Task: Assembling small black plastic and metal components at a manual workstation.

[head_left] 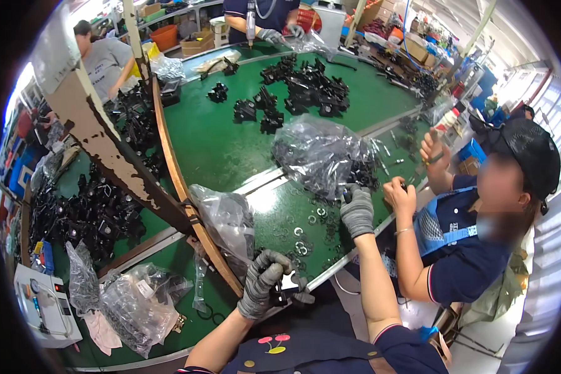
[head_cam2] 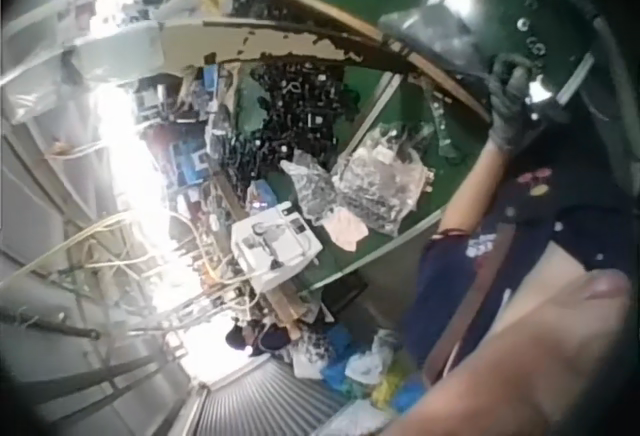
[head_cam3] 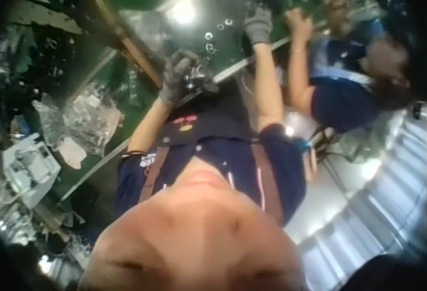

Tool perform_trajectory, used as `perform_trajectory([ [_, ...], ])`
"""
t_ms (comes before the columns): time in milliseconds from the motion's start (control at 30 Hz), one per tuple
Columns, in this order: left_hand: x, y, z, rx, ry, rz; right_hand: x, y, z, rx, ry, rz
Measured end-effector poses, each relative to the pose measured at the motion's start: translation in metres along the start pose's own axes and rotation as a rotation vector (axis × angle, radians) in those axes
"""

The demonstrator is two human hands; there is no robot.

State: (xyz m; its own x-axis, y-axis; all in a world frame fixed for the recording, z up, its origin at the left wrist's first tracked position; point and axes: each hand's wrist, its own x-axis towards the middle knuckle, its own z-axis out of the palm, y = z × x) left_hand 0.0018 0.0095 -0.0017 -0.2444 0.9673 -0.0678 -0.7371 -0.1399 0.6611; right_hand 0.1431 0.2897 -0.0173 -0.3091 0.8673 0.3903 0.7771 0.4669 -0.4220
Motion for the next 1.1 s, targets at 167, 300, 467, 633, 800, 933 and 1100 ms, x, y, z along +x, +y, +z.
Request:
perform_trajectory([
  [167, -0.001, 0.0, -0.001, 0.028, -0.007, 0.031, 0.001, 0.016, 0.029, -0.049, -0.05, 0.003],
  [300, 0.0, 0.013, 0.01, -0.185, -0.046, -0.024, -0.009, -0.001, 0.008, 0.005, -0.052, 0.003],
  [467, 0.002, 0.015, 0.005, -0.204, -0.08, -0.032, -0.007, -0.018, 0.004, 0.171, -0.043, -0.038],
  [633, 0.005, 0.012, 0.014, -0.308, -0.121, -0.06, 0.03, 0.0, 0.002, -0.084, 0.168, -0.057],
  [800, 0.003, 0.012, 0.013, -0.242, -0.09, -0.082, 0.143, 0.037, 0.007, -0.51, 0.141, 0.024],
  [933, -0.002, 0.006, -0.001, -0.245, -0.091, -0.059, 0.216, 0.042, 0.022, -0.546, -0.076, 0.106],
  [1100, 0.001, 0.006, 0.004, -0.337, -0.104, -0.117, 0.264, 0.098, 0.037, -0.679, -0.236, 0.125],
])
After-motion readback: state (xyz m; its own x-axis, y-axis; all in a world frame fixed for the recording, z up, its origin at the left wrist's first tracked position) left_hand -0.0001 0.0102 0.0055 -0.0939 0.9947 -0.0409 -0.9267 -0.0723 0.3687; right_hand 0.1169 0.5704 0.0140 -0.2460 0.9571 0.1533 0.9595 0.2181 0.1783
